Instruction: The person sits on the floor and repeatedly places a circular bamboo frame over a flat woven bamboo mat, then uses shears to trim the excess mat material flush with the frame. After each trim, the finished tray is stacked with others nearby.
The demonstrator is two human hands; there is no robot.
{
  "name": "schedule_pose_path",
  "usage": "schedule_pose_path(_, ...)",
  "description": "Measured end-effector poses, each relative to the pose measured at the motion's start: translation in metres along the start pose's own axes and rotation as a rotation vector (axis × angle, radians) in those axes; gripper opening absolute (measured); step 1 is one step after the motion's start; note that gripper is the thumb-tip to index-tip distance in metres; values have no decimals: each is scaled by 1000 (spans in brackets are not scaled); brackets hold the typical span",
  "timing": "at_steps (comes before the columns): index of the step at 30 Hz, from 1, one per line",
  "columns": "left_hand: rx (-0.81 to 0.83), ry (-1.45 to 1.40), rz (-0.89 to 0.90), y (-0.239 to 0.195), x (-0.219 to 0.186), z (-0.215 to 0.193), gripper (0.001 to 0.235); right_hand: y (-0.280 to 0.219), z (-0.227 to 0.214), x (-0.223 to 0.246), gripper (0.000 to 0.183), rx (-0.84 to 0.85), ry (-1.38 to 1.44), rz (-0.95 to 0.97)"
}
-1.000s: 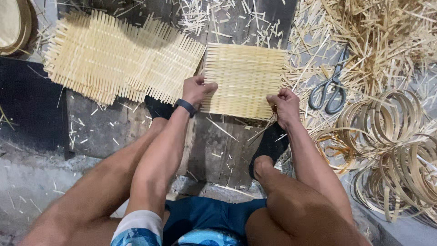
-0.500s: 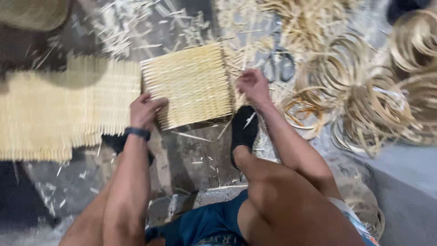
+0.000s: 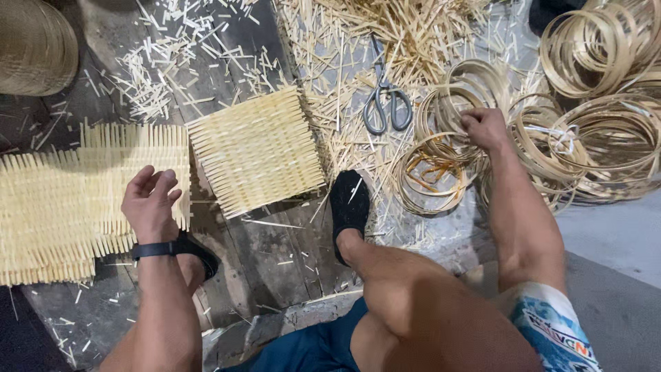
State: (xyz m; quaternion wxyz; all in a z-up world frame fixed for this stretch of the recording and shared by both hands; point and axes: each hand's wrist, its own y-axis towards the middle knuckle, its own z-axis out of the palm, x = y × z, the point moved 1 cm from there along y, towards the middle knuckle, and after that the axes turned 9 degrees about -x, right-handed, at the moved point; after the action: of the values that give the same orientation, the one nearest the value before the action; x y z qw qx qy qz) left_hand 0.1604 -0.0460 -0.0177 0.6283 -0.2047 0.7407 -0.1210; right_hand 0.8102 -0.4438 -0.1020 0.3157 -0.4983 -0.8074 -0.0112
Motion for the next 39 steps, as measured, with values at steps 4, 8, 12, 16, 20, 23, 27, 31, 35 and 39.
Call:
schedule_pose_path(4, 1, -16, 47, -10, -15, -5, 45, -7, -10, 6, 24, -3, 130, 221)
schedule_pose_path(8, -5, -51, 89, -24, -30, -3, 44, -26, -41, 35, 18, -67, -132, -24)
schedule_pose_path(12, -1, -35, 240, -43, -46, 2, 39, -63, -74, 76, 11, -316, -362, -359)
schedule_pose_path(16, 69, 142, 703, -84, -76, 21, 36, -99, -108, 124, 10, -265, -411, -445)
schedule_pose_path(20, 249, 156, 988, -147, -106, 93, 28, -142, -145, 183, 18, -118, -41, -530)
schedule_pose_path(23, 467, 177, 1308, -203, -120, 147, 39, -176, -161, 238, 19, 230, 304, -416)
schedule_pose_path(27, 731, -33, 778, -235, -126, 177, 28, -212, -157, 319, 21, 414, 340, -437)
schedule_pose_path(31, 793, -265, 63, -234, -134, 162, 29, -240, -137, 388, 33, 73, 91, -1128)
schedule_pose_path(35, 832, -264, -137, -225, -150, 137, 41, -258, -102, 430, 16, -13, -18, -1163)
schedule_pose_path(39, 936, -129, -263, -202, -170, 131, 79, -270, -71, 456, 23, -65, -73, -1451)
